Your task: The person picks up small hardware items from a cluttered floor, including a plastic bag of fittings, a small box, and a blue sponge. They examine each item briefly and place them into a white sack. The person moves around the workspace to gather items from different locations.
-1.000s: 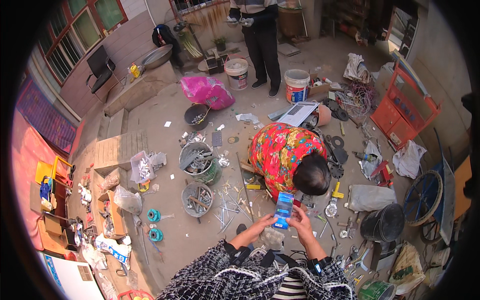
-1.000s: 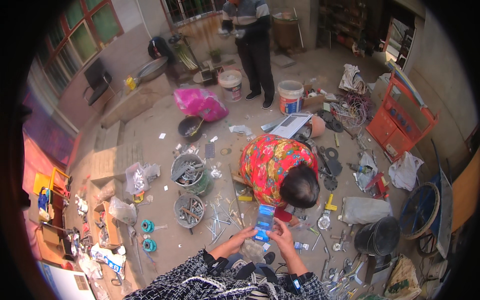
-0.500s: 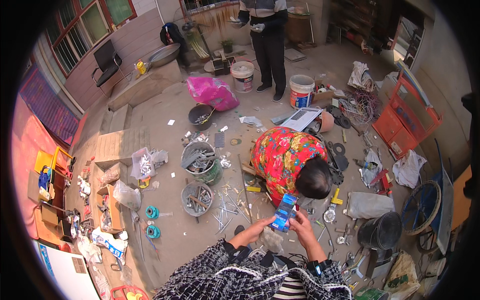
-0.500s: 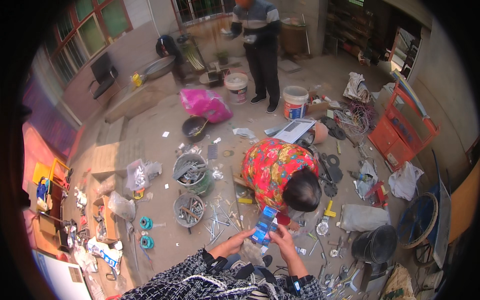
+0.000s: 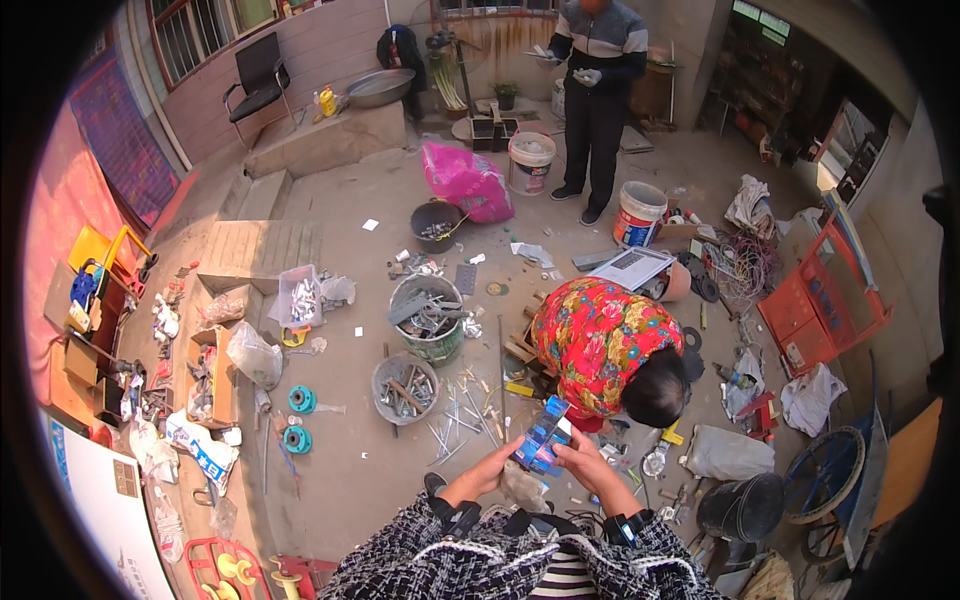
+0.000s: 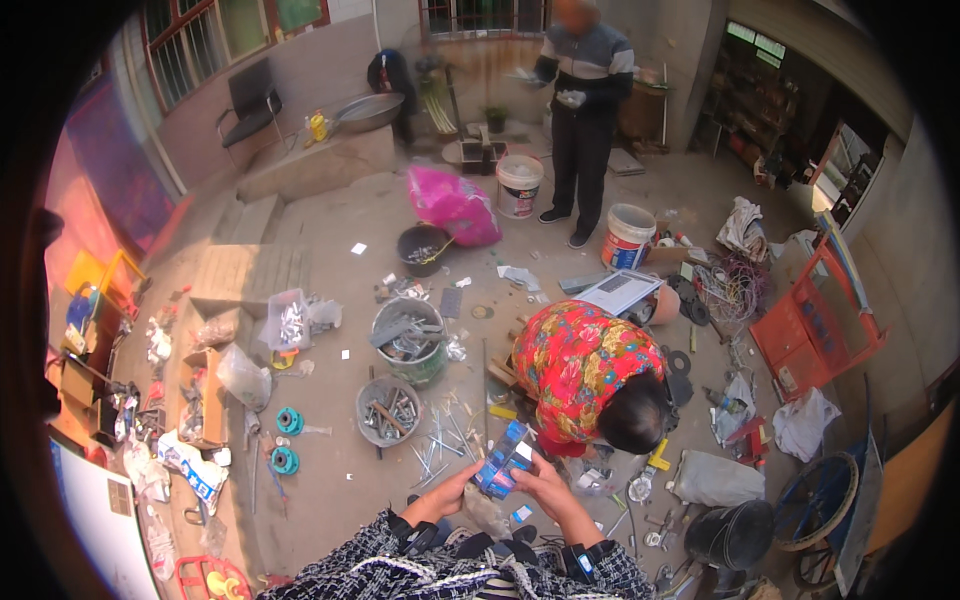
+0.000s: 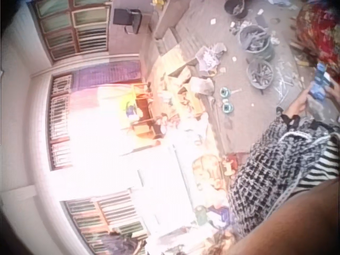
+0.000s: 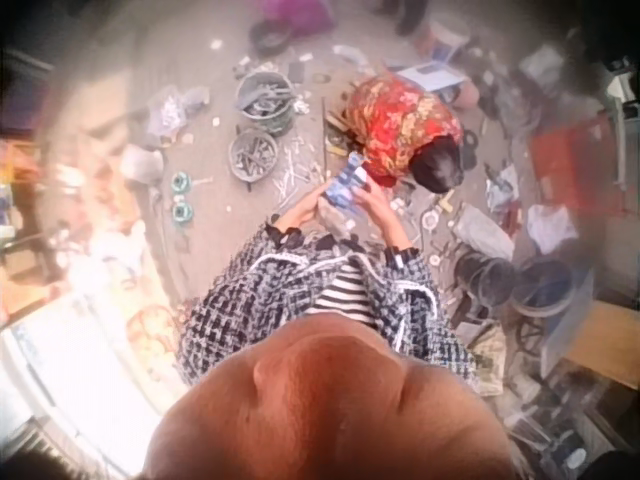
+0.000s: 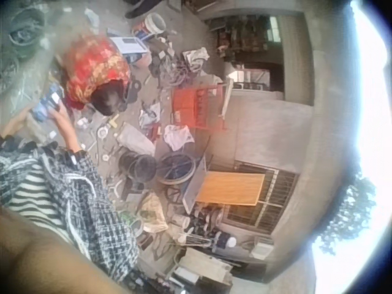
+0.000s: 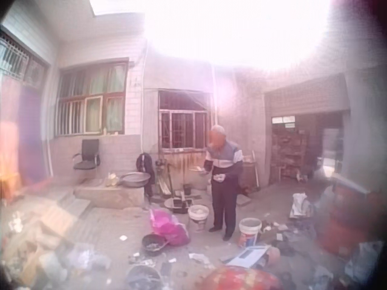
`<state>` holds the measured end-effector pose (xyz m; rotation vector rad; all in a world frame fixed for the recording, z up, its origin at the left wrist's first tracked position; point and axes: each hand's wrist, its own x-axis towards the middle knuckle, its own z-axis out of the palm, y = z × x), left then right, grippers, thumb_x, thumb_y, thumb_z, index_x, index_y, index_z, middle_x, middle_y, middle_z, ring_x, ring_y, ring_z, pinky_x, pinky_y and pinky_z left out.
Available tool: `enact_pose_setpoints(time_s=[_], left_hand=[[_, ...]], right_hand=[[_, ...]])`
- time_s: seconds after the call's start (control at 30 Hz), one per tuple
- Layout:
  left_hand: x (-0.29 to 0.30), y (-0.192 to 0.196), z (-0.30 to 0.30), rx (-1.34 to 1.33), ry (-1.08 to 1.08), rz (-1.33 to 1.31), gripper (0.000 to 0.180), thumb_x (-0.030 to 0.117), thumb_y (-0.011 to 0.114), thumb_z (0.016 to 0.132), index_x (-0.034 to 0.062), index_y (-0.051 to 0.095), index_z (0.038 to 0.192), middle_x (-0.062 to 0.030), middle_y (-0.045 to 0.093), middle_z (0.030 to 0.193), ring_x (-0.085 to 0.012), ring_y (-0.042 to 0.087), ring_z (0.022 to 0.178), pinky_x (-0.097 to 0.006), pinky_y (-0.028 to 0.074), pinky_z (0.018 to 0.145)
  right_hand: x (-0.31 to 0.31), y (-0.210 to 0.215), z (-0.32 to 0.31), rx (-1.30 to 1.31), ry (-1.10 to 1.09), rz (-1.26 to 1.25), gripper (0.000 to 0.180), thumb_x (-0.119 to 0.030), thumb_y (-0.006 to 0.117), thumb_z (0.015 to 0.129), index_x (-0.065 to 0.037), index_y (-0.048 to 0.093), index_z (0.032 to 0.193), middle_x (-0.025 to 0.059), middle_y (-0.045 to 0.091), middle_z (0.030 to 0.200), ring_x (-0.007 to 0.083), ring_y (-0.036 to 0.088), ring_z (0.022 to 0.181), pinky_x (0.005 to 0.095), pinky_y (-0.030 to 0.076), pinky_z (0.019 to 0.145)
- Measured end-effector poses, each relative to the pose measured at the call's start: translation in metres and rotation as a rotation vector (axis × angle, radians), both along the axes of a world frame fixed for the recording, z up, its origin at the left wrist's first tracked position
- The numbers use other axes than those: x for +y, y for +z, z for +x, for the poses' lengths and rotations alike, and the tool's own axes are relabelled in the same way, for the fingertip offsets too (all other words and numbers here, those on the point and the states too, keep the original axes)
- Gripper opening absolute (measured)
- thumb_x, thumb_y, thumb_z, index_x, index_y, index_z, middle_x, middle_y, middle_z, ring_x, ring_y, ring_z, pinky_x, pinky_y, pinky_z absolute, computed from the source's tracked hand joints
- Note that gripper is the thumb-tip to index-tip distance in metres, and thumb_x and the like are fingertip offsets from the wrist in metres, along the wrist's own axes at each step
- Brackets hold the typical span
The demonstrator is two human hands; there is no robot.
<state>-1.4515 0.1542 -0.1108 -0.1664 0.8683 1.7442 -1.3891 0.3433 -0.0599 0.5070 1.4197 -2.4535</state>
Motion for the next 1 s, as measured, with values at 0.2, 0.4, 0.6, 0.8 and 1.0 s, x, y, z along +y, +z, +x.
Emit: enact_pose_setpoints(time_s=[0.2,0.4,0.6,0.8,1.0], left_hand=[[-0.107,-0.030,-0.046,-0.058,0.192,-0.024,0.050,0.046,0.044,0.094,0.0076,0.049,0.125,-0.0056,0.058,0.117,-0.0170,0.057,0.103,-0.034,0.045,0.091],[-0.227,-0.035,-0.080,-0.020,0.419,-0.032,0.049,0.047,0.041,0.094,0.0076,0.050,0.122,-0.0068,0.061,0.110,-0.0181,0.059,0.097,-0.035,0.048,0.086],[-0.301,-0.018,-0.077,-0.060,0.484,-0.055,0.054,0.049,0.043,0.093,0.0057,0.048,0.125,-0.0081,0.059,0.113,-0.0179,0.059,0.098,-0.035,0.048,0.087],[-0.319,-0.017,-0.015,-0.137,0.676,-0.046,0.055,0.052,0.044,0.092,0.0062,0.050,0.123,-0.0068,0.061,0.108,-0.0149,0.059,0.096,-0.032,0.049,0.083],[-0.344,-0.006,-0.004,-0.096,0.806,-0.046,0.050,0.046,0.045,0.094,0.0059,0.050,0.124,-0.0110,0.062,0.101,-0.0172,0.062,0.085,-0.032,0.053,0.073]], right_hand=[[-0.096,-0.019,-0.082,-0.012,0.231,0.060,0.058,-0.021,0.066,0.084,-0.004,0.039,0.132,0.0069,0.055,0.113,0.0130,0.055,0.094,0.0277,0.047,0.078],[-0.215,-0.030,-0.142,0.045,0.405,-0.006,0.058,-0.025,0.065,0.086,-0.006,0.038,0.133,0.0045,0.055,0.111,0.0115,0.053,0.096,0.0263,0.047,0.078],[-0.288,-0.028,-0.173,-0.010,0.601,0.013,0.057,-0.022,0.065,0.085,-0.005,0.038,0.133,0.0059,0.054,0.116,0.0134,0.053,0.100,0.0284,0.047,0.080],[-0.322,-0.017,-0.149,-0.081,0.681,-0.028,0.054,-0.015,0.064,0.084,-0.001,0.040,0.130,0.0083,0.055,0.115,0.0179,0.055,0.101,0.0321,0.046,0.084],[-0.351,-0.023,-0.181,-0.136,0.710,-0.170,0.054,-0.012,0.064,0.082,-0.002,0.041,0.129,0.0075,0.054,0.118,0.0199,0.052,0.109,0.0360,0.041,0.093]])
